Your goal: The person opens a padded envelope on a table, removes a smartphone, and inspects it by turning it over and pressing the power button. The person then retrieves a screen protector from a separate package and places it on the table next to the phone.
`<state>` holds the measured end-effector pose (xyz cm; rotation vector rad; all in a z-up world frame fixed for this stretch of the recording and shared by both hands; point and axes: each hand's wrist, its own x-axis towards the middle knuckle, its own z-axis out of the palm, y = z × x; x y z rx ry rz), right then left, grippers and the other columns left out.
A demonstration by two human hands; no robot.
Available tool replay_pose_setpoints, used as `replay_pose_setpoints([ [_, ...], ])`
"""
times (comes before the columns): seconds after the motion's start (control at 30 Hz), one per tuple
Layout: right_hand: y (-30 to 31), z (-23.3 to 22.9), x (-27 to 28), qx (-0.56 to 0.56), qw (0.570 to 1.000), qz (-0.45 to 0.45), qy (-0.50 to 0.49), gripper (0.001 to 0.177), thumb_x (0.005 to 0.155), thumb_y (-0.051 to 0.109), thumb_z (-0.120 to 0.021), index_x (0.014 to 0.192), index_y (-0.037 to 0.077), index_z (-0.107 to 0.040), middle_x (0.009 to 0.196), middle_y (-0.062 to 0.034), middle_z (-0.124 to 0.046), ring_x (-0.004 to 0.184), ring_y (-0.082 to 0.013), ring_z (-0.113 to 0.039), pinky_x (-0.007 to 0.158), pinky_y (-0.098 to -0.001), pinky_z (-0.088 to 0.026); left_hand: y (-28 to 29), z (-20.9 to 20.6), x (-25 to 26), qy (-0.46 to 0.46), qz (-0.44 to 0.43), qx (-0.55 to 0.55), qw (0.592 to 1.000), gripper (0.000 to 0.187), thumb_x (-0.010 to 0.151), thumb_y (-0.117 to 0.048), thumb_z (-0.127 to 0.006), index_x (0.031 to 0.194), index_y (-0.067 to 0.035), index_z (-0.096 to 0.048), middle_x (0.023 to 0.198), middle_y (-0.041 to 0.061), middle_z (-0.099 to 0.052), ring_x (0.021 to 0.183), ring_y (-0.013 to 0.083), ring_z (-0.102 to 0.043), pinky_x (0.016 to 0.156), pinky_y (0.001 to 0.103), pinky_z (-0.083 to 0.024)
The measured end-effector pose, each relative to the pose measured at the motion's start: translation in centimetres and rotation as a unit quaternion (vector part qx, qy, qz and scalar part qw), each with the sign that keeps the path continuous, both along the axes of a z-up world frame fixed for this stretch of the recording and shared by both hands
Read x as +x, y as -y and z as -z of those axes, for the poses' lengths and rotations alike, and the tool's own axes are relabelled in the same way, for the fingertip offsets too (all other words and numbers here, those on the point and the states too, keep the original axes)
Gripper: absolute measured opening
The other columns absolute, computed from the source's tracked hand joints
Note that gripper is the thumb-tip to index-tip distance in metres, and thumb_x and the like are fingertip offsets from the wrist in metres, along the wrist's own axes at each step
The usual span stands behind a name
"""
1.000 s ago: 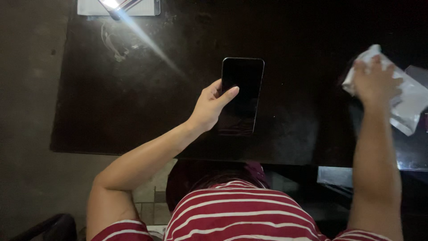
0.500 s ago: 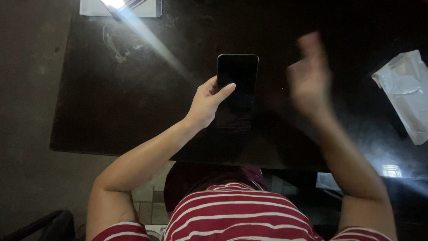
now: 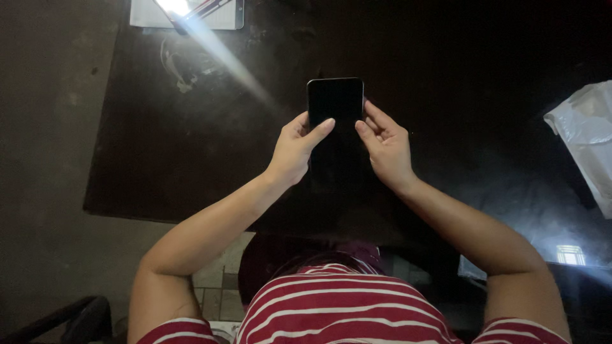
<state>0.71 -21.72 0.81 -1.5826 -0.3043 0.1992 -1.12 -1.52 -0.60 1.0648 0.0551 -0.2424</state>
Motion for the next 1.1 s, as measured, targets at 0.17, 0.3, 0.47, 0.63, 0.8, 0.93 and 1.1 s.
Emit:
replay_pose_setpoints([
  [0.17,-0.1,-0.1,0.2,0.031,0.998,0.016,-0.05,0.047,0.106,0.006,-0.056,0.151,-0.005,-0.046,0.132,-0.0178,-0.068,0.115,-0.0195,-0.064,0.099,-0.0304,-0.053,-0.3,-0.6,0.4,-0.087,0.013,-0.119,0.989,0.05,0.108,-0.047,-0.046,0.116,-0.002,-0.067,0.109,0.009,-0.071,0.104,0.0203,-0.068,0.096,0.038,-0.055],
  [0.3,-0.3,-0.6,0.2,0.013,0.996,0.025,-0.082,0.044,0.105,0.008,-0.057,0.147,-0.002,-0.051,0.122,-0.0133,-0.072,0.101,-0.0118,-0.069,0.089,-0.0251,-0.057,-0.3,-0.1,0.5,-0.107,-0.021,-0.074,0.991,0.049,0.104,-0.046,-0.043,0.121,-0.006,-0.067,0.12,0.004,-0.071,0.115,0.0143,-0.064,0.106,0.034,-0.049],
  [0.47,-0.6,-1.1,1.5,-0.081,0.992,0.025,-0.092,0.037,0.107,0.014,-0.054,0.141,0.001,-0.059,0.114,-0.0133,-0.074,0.094,-0.0142,-0.07,0.081,-0.0286,-0.059,-0.8,1.6,0.7,-0.035,-0.053,0.007,0.998,0.051,0.11,-0.047,-0.046,0.113,-0.001,-0.07,0.115,0.009,-0.071,0.113,0.0148,-0.063,0.107,0.036,-0.046],
  [0.63,-4.3,0.2,9.1,0.003,0.999,0.032,-0.009,0.035,0.111,0.022,-0.047,0.137,0.003,-0.061,0.128,-0.0102,-0.072,0.115,-0.017,-0.073,0.095,-0.0305,-0.065,-3.9,0.4,1.8,-0.019,-0.116,-0.063,0.991,0.045,0.114,-0.042,-0.051,0.109,0.0,-0.067,0.108,0.01,-0.069,0.103,0.0178,-0.064,0.1,0.033,-0.052],
  [0.8,-12.1,2.5,18.7,-0.218,0.931,-0.051,0.288,0.021,0.108,0.02,-0.069,0.124,0.007,-0.073,0.119,-0.0069,-0.075,0.106,-0.0202,-0.074,0.091,-0.0328,-0.06,-6.9,-2.1,2.6,-0.01,-0.185,-0.131,0.974,0.045,0.107,-0.039,-0.053,0.12,0.001,-0.069,0.118,0.009,-0.071,0.108,0.0166,-0.065,0.098,0.029,-0.052],
  [0.93,-18.6,3.3,24.2,-0.292,0.799,-0.081,0.519,0.035,0.081,0.003,-0.07,0.115,0.005,-0.076,0.116,-0.0096,-0.073,0.104,-0.0298,-0.069,0.082,-0.0385,-0.057,-7.4,-2.0,3.5,-0.032,-0.202,-0.142,0.969,0.043,0.108,-0.036,-0.057,0.119,0.003,-0.069,0.118,0.009,-0.071,0.108,0.0166,-0.065,0.098,0.03,-0.053],
  [1.1,-23.2,4.4,28.6,-0.295,0.705,-0.061,0.642,0.015,0.093,0.007,-0.07,0.107,0.008,-0.075,0.114,-0.0047,-0.072,0.11,-0.0262,-0.067,0.087,-0.0389,-0.051,-7.3,-1.4,3.5,-0.112,-0.127,-0.191,0.967,0.043,0.104,-0.038,-0.058,0.115,0.001,-0.07,0.111,0.01,-0.074,0.099,0.0198,-0.069,0.09,0.034,-0.055],
])
